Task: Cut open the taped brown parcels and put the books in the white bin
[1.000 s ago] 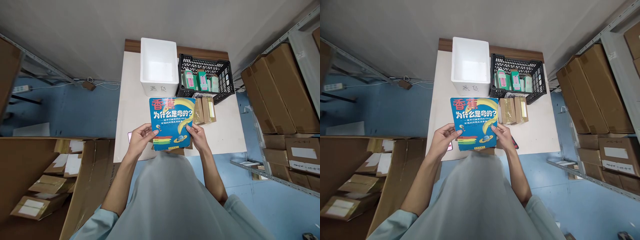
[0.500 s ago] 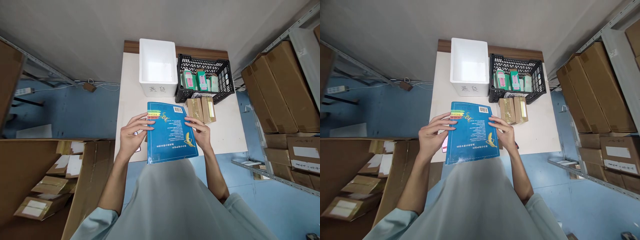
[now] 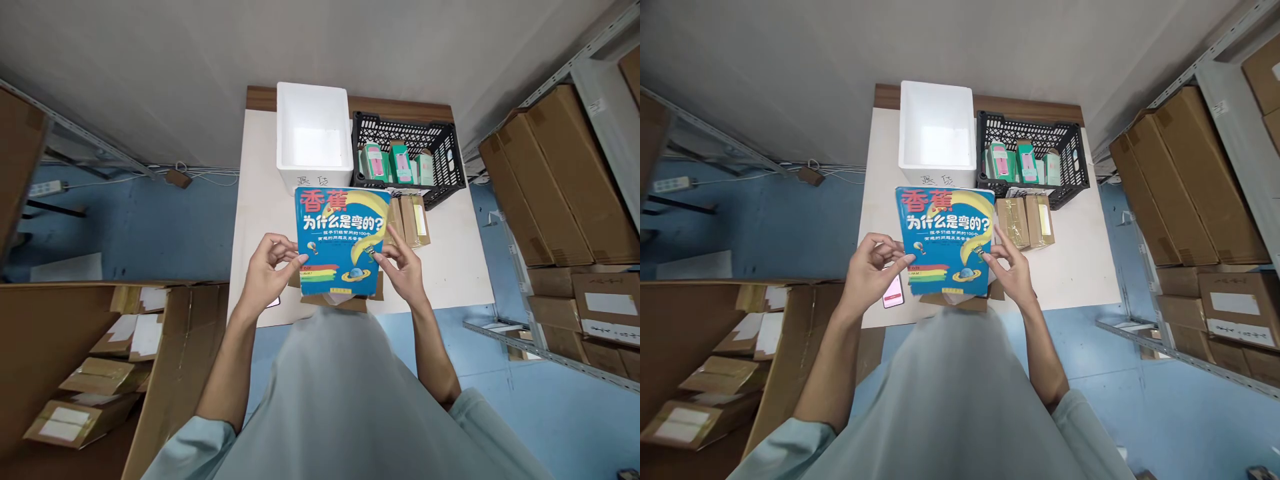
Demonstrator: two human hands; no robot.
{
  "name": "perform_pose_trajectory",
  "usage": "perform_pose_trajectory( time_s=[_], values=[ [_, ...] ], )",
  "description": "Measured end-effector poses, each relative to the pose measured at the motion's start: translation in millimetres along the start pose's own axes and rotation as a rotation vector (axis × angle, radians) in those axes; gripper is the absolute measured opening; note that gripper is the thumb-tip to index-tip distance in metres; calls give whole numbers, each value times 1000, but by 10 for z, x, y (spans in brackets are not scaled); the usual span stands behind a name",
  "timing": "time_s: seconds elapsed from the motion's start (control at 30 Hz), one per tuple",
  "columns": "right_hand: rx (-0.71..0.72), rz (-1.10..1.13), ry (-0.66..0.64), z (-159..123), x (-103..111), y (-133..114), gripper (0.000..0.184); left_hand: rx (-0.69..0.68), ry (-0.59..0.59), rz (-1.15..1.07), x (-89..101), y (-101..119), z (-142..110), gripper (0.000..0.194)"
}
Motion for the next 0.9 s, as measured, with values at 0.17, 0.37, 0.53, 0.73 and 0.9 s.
perform_pose_trajectory(
  time_s=[0.17, 0.37, 0.53, 0.73, 0.9],
  values=[
    [-29, -22, -73, -50, 13, -42, 34, 48, -90, 38, -4, -5, -37, 38],
    [-36, 94, -143, -43, 22, -52, 41, 72, -78, -23, 59, 81, -28, 50],
    [-16, 39, 24, 40, -14, -236, 29, 61, 11, -18, 23, 254, 4, 41],
    [-129, 72, 16, 68, -152, -249, 59, 103, 37, -74, -18, 288, 22, 49],
    [-130, 68, -55, 37, -255, -195, 62, 122, 83, -69, 29, 122, 37, 45]
  ],
)
Point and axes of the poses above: each hand's wrist, its own z-axis towards the middle knuckle, its own x-axis out of the back of the hand, y = z × x, the point moved 8 cm from there along z, towards the middle knuckle, and after that the axes turned 3 degrees about x, right-handed, at the moved point
